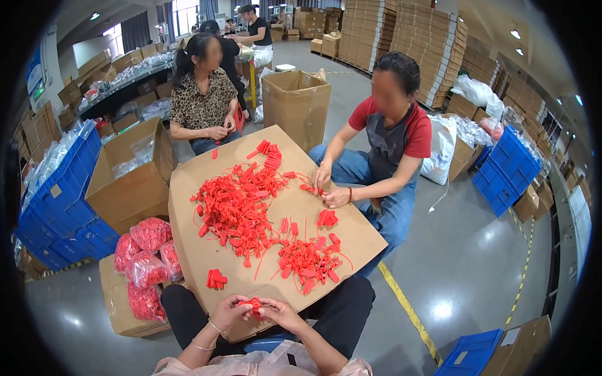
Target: Attaching red plastic tags to strings at a factory workstation.
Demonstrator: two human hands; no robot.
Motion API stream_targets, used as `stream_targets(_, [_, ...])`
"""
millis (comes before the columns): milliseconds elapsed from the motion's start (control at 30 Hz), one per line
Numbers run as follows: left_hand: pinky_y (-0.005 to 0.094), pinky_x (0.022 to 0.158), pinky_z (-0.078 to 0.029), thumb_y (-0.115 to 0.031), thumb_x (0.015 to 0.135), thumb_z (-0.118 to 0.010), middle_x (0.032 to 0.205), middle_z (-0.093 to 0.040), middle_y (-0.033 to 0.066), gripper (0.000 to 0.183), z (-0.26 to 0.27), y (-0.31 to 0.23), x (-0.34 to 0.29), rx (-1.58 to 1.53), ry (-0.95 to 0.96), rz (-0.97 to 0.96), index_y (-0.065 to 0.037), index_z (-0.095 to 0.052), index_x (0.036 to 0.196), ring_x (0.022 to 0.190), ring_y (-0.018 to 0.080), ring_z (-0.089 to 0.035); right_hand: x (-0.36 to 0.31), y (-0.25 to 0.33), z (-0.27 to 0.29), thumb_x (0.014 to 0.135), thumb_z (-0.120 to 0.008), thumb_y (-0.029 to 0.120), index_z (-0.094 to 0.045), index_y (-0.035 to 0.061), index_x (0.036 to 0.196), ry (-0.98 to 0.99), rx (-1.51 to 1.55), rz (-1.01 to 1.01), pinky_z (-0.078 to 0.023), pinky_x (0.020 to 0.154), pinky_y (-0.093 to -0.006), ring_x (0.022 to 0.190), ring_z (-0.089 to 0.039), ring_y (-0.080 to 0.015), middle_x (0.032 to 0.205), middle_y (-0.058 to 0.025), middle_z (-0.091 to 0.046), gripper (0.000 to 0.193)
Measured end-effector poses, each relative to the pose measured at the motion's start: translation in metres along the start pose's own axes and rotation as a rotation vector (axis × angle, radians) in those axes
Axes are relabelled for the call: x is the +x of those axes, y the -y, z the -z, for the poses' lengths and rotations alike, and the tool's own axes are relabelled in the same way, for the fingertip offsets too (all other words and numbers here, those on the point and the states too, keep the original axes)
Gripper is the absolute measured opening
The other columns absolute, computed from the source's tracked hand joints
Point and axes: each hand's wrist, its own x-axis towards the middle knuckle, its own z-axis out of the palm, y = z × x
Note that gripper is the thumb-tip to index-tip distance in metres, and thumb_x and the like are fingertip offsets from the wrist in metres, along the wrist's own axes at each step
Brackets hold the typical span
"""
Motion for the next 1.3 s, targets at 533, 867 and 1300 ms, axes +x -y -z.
stream_targets(533, [0.0232, 0.058, -0.049, 0.002, 0.079, -0.059, 0.078, -0.06, 0.0078, 0.015, 0.011, -0.028, -0.008, -0.089, -0.132, -0.18, 0.001, -0.052, 0.093, 0.061, 0.0112, -0.056, -0.009, -0.02, -0.03, 0.084, -0.057, 0.004, -0.044, 0.0105, 0.127, 0.139, -0.259, 0.164, -0.037, 0.06, -0.015, 0.066, -0.042, -0.0011, 0.08, 0.0065, -0.049, 0.045])
stream_targets(867, [0.0215, 0.056, -0.047, -0.003, 0.081, -0.059, 0.079, -0.059, 0.006, 0.017, 0.006, -0.047, -0.01, -0.293, -0.006, 0.001, -0.003, -0.053, 0.097, 0.063, 0.0103, -0.056, -0.006, 0.032, 0.004, 0.082, -0.062, 0.012, -0.054, 0.007, 0.114, 0.005, -0.016, -0.042, -0.034, 0.043, -0.0149, 0.051, -0.045, -0.0012, 0.073, 0.0022, -0.057, 0.033])
stream_targets(1300, [0.0211, 0.059, -0.045, -0.004, 0.083, -0.058, 0.079, -0.057, 0.004, 0.015, 0.008, -0.025, -0.004, -0.219, -0.24, -0.123, -0.002, -0.056, 0.097, 0.066, 0.0096, -0.054, -0.028, 0.064, -0.022, 0.072, -0.069, 0.003, -0.061, 0.0033, 0.1, -0.189, -0.476, 0.351, -0.041, 0.059, -0.0185, 0.072, -0.05, -0.0059, 0.087, -0.0018, -0.055, 0.029])
